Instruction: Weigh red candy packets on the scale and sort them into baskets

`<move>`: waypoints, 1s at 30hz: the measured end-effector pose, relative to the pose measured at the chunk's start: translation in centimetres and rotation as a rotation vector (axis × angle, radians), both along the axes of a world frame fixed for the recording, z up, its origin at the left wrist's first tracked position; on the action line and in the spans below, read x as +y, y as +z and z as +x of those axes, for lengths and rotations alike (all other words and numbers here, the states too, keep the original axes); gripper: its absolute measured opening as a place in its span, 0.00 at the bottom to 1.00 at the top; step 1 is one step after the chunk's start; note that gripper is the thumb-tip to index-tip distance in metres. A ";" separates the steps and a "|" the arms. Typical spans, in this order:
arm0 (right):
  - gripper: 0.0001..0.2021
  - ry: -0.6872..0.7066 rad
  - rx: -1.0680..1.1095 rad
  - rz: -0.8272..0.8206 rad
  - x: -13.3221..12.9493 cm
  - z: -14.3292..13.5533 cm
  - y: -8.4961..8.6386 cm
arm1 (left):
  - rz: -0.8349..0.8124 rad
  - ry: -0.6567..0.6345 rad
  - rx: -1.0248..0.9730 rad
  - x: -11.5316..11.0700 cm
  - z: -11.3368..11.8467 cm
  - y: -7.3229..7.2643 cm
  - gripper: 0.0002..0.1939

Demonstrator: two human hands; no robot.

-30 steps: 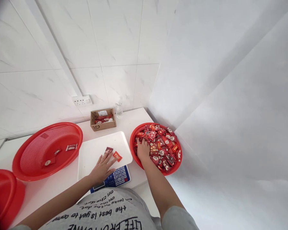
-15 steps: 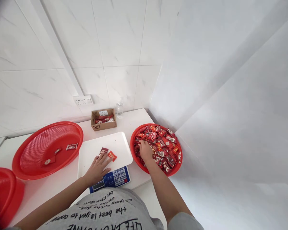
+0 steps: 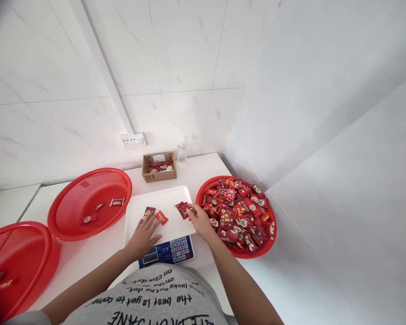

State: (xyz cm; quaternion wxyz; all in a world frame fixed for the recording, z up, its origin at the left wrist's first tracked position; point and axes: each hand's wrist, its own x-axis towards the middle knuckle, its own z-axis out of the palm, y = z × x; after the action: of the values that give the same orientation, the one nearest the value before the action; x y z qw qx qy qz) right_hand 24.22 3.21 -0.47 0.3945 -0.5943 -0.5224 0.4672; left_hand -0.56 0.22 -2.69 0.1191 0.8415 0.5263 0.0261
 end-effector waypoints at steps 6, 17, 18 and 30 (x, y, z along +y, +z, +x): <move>0.13 0.034 0.035 -0.033 -0.4 -3.1 -0.9 | -0.007 -0.003 0.014 -0.4 0.0 0.0 0.29; 0.18 0.008 0.241 -0.164 0.3 -3.1 -0.2 | -0.013 -0.039 0.007 -0.3 0.4 -0.6 0.29; 0.18 -0.004 0.256 -0.171 0.3 -3.1 -0.2 | -0.004 -0.037 0.005 -0.3 0.4 -0.6 0.30; 0.18 0.009 -0.006 -0.056 0.9 -2.8 -1.9 | 0.024 0.087 -0.041 0.4 -0.4 -1.3 0.30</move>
State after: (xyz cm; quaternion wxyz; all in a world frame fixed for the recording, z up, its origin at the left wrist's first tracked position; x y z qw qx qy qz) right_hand 21.38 4.15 -2.35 0.3739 -0.6042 -0.5129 0.4817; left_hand -0.95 0.59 -3.95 0.1184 0.8185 0.5594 0.0549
